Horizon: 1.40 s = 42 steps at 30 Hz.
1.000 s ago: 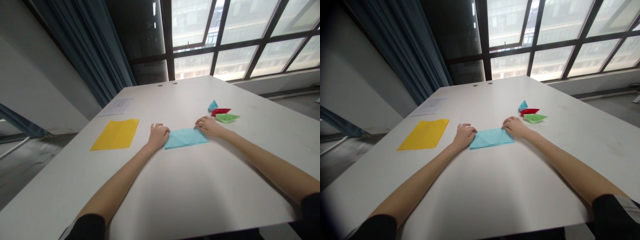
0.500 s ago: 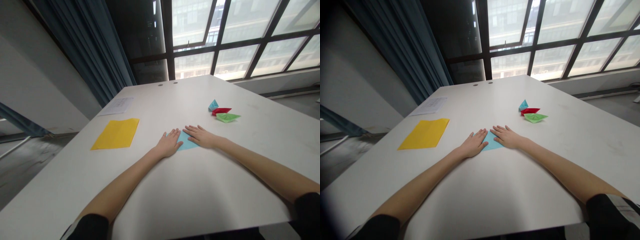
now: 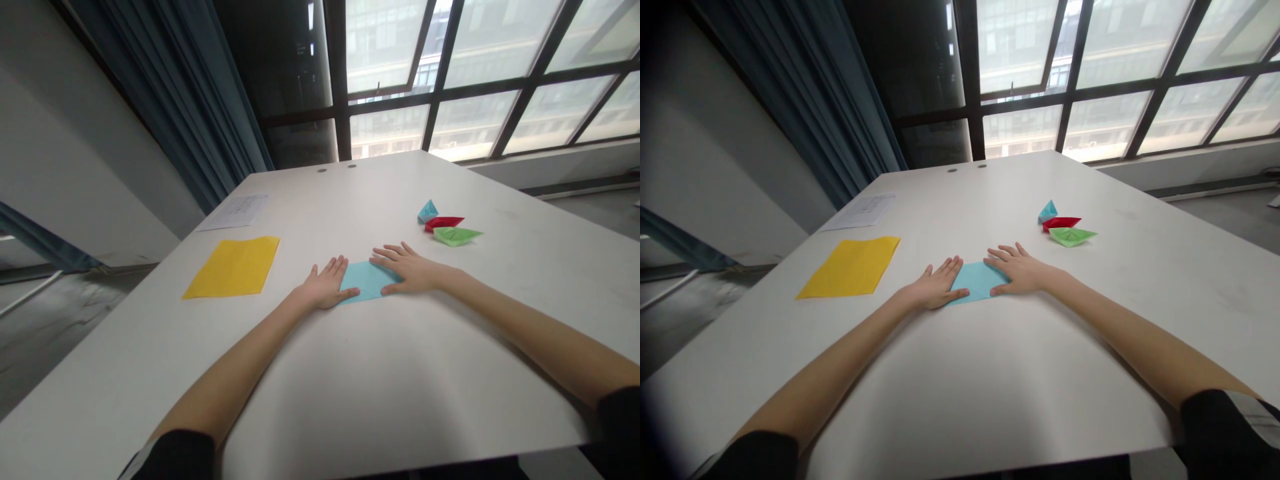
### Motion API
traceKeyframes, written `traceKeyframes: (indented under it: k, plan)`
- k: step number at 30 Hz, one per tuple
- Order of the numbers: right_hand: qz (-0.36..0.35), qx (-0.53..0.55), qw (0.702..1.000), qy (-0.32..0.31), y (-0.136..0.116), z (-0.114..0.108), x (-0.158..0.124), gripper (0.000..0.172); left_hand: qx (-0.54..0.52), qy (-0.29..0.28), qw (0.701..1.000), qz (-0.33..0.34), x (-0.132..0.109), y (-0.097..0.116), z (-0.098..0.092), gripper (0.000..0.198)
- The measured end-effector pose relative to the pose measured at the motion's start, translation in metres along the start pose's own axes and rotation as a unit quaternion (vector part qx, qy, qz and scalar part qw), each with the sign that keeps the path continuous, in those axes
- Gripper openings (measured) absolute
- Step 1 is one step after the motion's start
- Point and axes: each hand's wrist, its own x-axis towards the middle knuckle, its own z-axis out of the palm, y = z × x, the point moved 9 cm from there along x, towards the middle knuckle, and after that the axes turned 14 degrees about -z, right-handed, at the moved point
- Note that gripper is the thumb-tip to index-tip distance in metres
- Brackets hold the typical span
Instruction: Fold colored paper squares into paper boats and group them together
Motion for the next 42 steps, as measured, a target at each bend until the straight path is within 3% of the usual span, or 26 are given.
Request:
traceKeyframes:
  k: [3,7,10,16,31,35,38,42]
  plan:
    - [-0.074,0.013,0.997,0.012,-0.021,-0.012,0.006,0.078,0.001,0.006,1.000,0.005,0.003,-0.001,0.001,0.089]
    - [-0.097,0.035,0.995,-0.002,-0.035,-0.016,0.011,0.048,-0.005,0.054,0.998,0.042,0.012,-0.006,-0.008,0.079]
    - [-0.097,0.030,0.995,-0.019,-0.038,-0.013,0.013,0.033,-0.022,0.089,0.995,0.031,0.022,-0.022,-0.016,0.066]
    - [-0.086,-0.024,0.996,-0.018,-0.040,-0.015,0.015,0.033,-0.026,0.113,0.993,0.033,0.025,-0.031,-0.019,0.062]
    - [-0.161,-0.107,0.981,-0.016,-0.053,-0.014,0.015,0.025,-0.018,0.121,0.992,0.035,0.024,-0.026,-0.020,0.062]
    - [-0.138,-0.104,0.985,0.005,-0.046,-0.019,0.014,0.024,-0.085,0.119,0.989,0.030,0.025,-0.030,-0.021,0.058]
    - [-0.081,-0.063,0.993,0.060,-0.037,-0.035,0.013,0.027,-0.234,0.141,0.962,0.023,0.027,-0.043,-0.028,0.062]
    - [0.045,0.054,0.983,0.169,-0.019,-0.062,0.008,0.028,-0.432,0.175,0.881,0.080,0.025,-0.059,-0.039,0.069]
